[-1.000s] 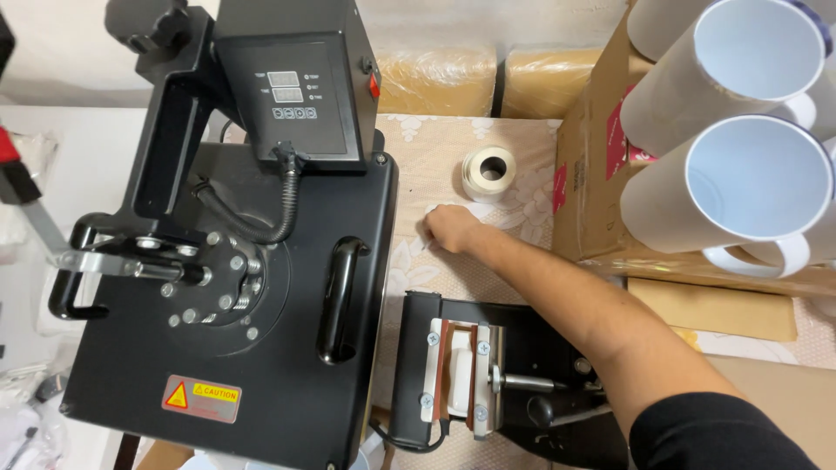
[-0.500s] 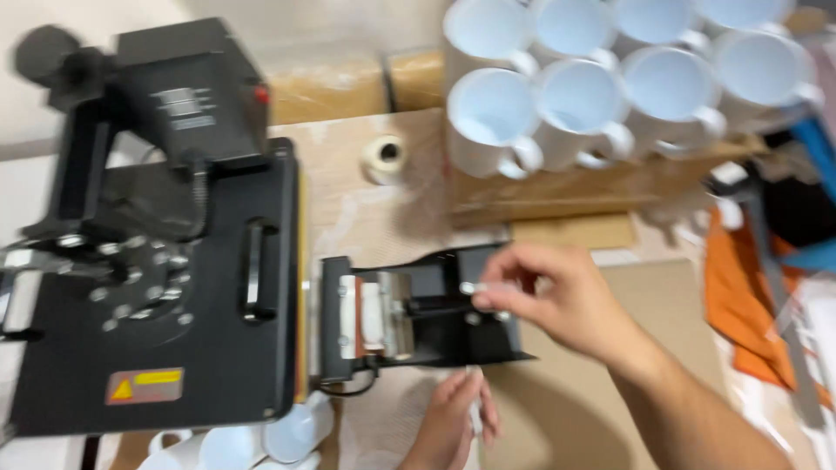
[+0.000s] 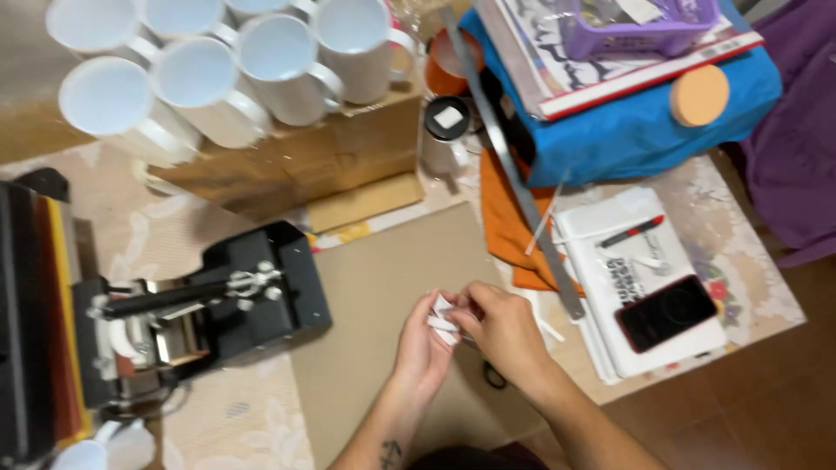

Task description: The person unpacks white ceramic mugs from a cardboard box and arranges them on top of the box. They then wipe a mug with an orange cloth and place it into a mug heat press machine, followed by wrapping a strip of brown tape around the mug.

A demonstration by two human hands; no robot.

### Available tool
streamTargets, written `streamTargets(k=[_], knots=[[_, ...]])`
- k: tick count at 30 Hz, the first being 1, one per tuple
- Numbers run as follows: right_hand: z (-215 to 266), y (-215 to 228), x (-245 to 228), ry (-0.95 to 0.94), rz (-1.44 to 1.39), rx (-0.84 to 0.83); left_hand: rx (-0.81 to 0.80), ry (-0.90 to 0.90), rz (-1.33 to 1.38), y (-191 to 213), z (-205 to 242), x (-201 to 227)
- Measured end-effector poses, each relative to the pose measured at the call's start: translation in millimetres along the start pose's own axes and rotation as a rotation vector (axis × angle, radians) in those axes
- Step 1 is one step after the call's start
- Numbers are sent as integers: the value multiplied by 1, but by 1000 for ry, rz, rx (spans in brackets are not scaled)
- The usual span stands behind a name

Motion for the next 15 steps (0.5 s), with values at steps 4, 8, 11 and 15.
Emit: streamTargets(k=[4,8,11,15], knots=[[4,12,26,85,5,4,76,-49,-65,27,-34,-38],[8,22,27,211,79,38,186,-129,-91,46,-49,-50],[-1,25,34,229,92,70,223,-154,-102,36,-47,-44],[-16,23,46,242,-49,55,257,-190,-191,30,-44,-35]])
Point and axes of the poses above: each hand's wrist, its own z-axis away from the middle knuckle, its own y-axis out of the back of the hand, x = y × z, the point moved 8 cm from there along -z, towards the middle knuckle, and after that the axes turned 11 degrees about -x, right-handed, at the moved point
